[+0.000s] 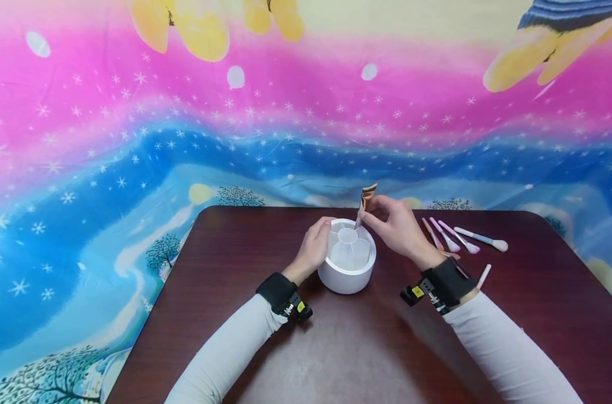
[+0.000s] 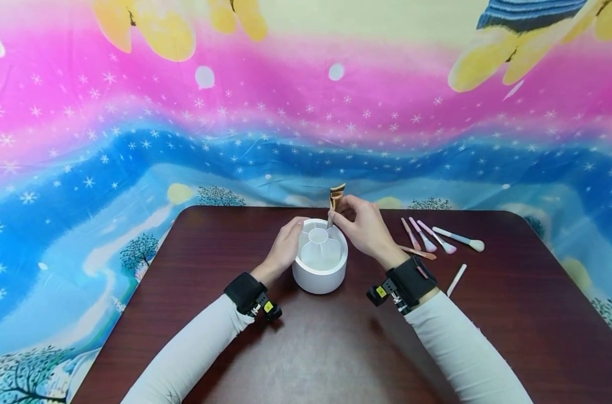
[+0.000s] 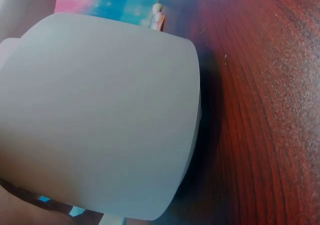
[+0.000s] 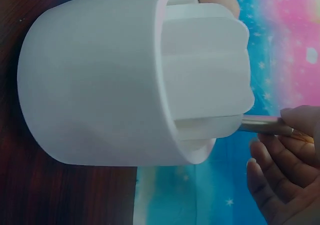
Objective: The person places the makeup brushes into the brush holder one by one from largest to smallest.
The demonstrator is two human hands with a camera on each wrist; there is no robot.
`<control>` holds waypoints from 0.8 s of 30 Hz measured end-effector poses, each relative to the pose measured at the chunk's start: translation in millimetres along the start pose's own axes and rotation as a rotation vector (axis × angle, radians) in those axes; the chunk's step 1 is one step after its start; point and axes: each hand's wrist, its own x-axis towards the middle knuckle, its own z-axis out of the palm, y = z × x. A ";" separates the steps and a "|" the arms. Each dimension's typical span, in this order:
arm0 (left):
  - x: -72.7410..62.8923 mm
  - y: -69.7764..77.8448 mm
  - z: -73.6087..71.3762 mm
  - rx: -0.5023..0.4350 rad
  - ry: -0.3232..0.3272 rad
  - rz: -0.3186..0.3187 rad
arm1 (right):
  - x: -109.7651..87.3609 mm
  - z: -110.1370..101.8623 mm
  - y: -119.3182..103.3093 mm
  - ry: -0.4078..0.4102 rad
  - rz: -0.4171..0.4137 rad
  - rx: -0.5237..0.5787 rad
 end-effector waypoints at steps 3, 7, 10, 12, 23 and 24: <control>-0.7 -1.0 0.0 0.007 0.001 -0.008 | -0.9 2.0 2.3 -0.025 -0.005 -0.040; -1.0 -0.6 0.0 0.007 0.004 -0.008 | -1.4 3.6 3.9 -0.060 -0.018 -0.067; 0.0 0.3 0.2 0.002 0.008 -0.004 | -0.8 4.4 4.0 -0.077 -0.036 -0.069; 0.8 0.6 0.5 0.002 0.011 -0.005 | -0.1 4.9 4.1 -0.083 -0.057 -0.079; -0.6 2.2 0.9 -0.001 0.015 -0.012 | -2.2 4.3 8.6 -0.145 -0.128 -0.171; -0.8 2.4 0.9 0.000 0.013 -0.010 | -2.5 2.4 9.3 -0.143 -0.121 -0.170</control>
